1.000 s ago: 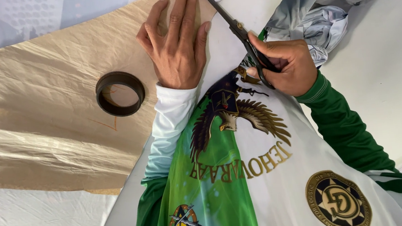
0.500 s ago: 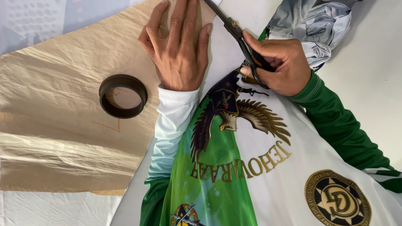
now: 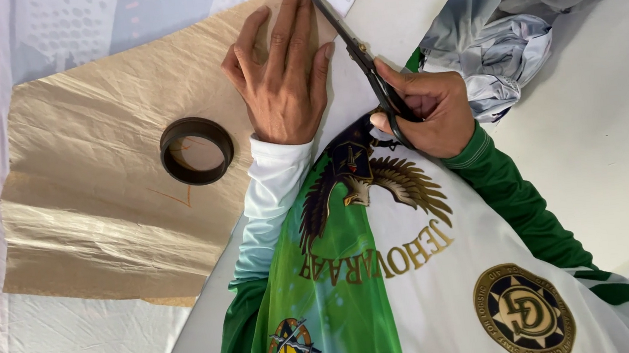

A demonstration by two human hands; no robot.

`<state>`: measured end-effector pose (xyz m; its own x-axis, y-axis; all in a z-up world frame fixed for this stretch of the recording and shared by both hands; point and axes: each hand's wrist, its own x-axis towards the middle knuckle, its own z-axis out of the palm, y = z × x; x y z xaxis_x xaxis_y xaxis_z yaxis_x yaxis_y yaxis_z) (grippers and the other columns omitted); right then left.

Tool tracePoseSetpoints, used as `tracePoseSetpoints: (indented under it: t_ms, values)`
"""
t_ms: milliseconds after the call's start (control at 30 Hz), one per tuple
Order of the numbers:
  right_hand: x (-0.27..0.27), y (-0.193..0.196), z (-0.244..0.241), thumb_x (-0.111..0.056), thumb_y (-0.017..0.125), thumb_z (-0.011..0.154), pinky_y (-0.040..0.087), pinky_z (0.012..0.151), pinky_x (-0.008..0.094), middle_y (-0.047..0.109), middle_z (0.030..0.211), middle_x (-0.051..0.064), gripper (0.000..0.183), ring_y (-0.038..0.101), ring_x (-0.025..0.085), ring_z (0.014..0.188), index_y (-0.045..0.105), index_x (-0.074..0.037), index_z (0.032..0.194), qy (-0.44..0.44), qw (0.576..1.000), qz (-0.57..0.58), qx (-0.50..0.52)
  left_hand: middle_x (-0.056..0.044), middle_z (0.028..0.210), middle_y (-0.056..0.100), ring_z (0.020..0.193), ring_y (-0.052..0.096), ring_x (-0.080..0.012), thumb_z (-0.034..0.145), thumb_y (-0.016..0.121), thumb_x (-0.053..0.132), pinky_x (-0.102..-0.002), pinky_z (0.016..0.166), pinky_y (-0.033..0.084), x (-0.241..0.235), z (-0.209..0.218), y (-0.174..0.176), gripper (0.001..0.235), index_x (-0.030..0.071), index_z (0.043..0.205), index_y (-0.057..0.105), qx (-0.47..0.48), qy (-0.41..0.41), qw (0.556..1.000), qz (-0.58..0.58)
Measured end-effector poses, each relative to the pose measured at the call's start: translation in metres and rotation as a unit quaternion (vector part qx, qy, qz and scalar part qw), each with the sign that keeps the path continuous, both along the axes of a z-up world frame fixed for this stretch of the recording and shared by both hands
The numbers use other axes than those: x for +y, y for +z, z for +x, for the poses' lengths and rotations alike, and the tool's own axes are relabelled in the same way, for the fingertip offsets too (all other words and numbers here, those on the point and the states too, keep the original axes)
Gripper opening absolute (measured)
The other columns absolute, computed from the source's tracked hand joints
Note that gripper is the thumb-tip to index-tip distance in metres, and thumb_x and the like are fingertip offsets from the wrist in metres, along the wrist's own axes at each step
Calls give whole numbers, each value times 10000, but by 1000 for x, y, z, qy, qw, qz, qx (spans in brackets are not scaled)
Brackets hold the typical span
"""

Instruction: A person lays out a paper pattern on a piece of fabric and uses scissors to cut the fabric according to the pattern.

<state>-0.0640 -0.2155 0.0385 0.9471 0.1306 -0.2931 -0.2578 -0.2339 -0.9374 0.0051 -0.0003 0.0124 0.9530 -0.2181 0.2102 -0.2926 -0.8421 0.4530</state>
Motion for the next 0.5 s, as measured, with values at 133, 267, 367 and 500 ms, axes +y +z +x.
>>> tracePoseSetpoints:
  t_ms: [133, 267, 367, 500]
  values:
    - [5, 0, 3, -41, 855, 863, 464, 767, 180, 565, 1189, 80, 633, 464, 54, 944, 563, 94, 1407, -12, 1000, 19, 20, 50, 1500, 565, 1330, 567, -249, 1115, 552, 404, -386, 1088, 373, -1, 0, 0, 414, 159, 1437, 640, -1, 3, 1000, -9]
    - [10, 4, 8, 31, 807, 891, 496, 1137, 305, 573, 1387, 289, 619, 573, 155, 1197, 503, 88, 1427, 2, 999, 35, -3, 54, 1493, 563, 1310, 577, -247, 1116, 522, 416, -388, 1073, 379, -1, 1, 1, 417, 162, 1417, 659, -10, 4, 1000, 0]
    - [10, 0, 6, 15, 823, 891, 523, 1117, 325, 630, 1339, 291, 639, 574, 153, 1179, 501, 79, 1439, 23, 1000, -8, -20, 53, 1496, 564, 1315, 582, -255, 1114, 553, 407, -395, 1080, 386, -1, 0, 0, 404, 165, 1421, 652, -7, 3, 1000, -3]
    - [9, -1, 5, 17, 799, 898, 389, 1265, 413, 584, 1356, 265, 618, 511, 240, 1350, 488, 86, 1428, 14, 1000, 24, -8, 62, 1499, 560, 1320, 575, -245, 1118, 529, 416, -392, 1076, 387, -2, 0, 0, 413, 174, 1432, 645, -8, 6, 1000, 7]
